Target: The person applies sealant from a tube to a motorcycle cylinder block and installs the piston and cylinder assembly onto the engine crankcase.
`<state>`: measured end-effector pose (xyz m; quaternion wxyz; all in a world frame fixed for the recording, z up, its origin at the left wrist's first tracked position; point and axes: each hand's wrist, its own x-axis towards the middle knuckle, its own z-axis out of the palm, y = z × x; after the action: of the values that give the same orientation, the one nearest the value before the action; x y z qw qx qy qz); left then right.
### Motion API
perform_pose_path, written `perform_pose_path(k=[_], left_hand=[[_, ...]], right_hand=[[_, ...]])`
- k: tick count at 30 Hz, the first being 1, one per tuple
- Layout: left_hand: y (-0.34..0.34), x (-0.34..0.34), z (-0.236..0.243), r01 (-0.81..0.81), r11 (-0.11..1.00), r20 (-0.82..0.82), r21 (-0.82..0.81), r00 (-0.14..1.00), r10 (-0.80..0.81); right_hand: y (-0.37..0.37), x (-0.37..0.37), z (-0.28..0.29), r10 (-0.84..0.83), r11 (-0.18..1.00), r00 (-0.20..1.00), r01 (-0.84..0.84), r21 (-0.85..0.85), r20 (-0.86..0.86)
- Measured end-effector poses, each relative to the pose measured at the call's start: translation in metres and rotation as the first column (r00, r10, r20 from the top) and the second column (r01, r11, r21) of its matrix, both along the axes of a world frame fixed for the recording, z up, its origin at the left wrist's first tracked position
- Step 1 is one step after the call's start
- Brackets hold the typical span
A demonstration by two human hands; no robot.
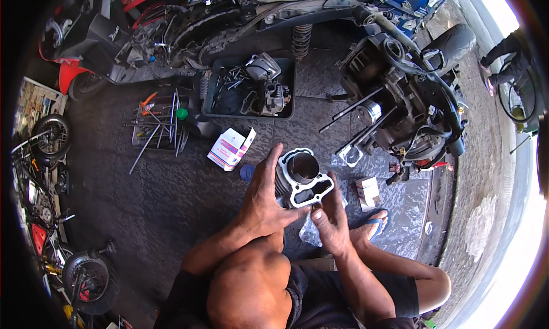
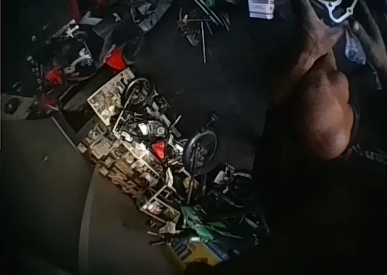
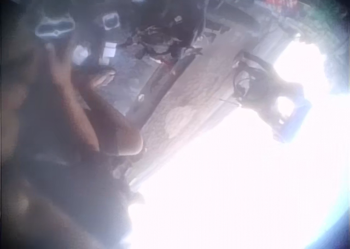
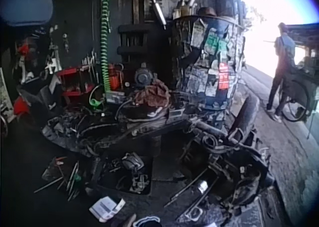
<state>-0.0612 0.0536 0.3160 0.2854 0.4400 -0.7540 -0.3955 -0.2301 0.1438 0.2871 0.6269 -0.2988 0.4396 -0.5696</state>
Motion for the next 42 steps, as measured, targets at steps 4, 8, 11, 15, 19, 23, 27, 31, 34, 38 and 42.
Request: perform_pose_path(k=[4,8,11,15,19,23,27,31,34,38,42], left_hand=[[0.001,0.003,0.018,-0.035,0.998,0.095,0.056,0.995,0.03],[-0.009,0.005,0.058,0.053,0.995,0.122,0.082,0.991,-0.063],[-0.016,0.005,0.072,0.132,0.991,0.031,0.004,0.991,-0.132],[-0.014,0.001,0.043,0.002,0.969,-0.607,0.248,0.78,0.154],[-0.005,0.015,-0.039,0.192,0.746,-0.679,0.638,0.598,0.427],[-0.006,-0.004,-0.043,0.392,0.571,-0.679,0.721,0.564,0.47],[0.002,0.0,-0.062,0.351,0.546,-0.637,0.761,0.565,0.524],[0.006,0.008,-0.089,0.306,0.544,-0.582,0.781,0.673,0.456],[0.012,0.046,-0.107,0.234,0.529,-0.52,0.816,0.695,0.496],[0.022,0.057,-0.087,0.192,0.512,-0.461,0.837,0.752,0.471],[0.059,0.072,-0.063,0.176,0.5,-0.452,0.848,0.734,0.508]], right_hand=[[-0.004,0.024,-0.004,-0.119,0.993,0.987,0.12,0.0,0.106],[-0.009,0.029,0.006,-0.159,0.987,0.964,0.153,0.047,0.213],[-0.013,0.029,0.008,-0.195,0.979,0.918,0.201,0.02,0.346],[-0.011,0.028,0.005,-0.184,0.976,0.784,0.218,0.014,0.593],[-0.013,0.041,-0.011,-0.167,0.982,0.914,0.188,-0.021,0.371],[0.003,0.001,-0.04,-0.041,0.997,0.97,0.023,-0.079,-0.238],[0.004,-0.117,-0.106,-0.386,0.802,0.745,0.563,0.201,-0.544],[0.024,-0.333,-0.205,-0.997,0.082,0.072,0.761,0.644,0.042],[0.015,-0.401,-0.229,-0.953,0.295,0.144,0.638,0.711,0.267],[0.044,-0.509,-0.294,-0.818,0.536,0.576,0.751,0.387,0.015],[0.034,-0.566,-0.319,-0.927,0.342,0.081,0.576,0.742,0.365]])
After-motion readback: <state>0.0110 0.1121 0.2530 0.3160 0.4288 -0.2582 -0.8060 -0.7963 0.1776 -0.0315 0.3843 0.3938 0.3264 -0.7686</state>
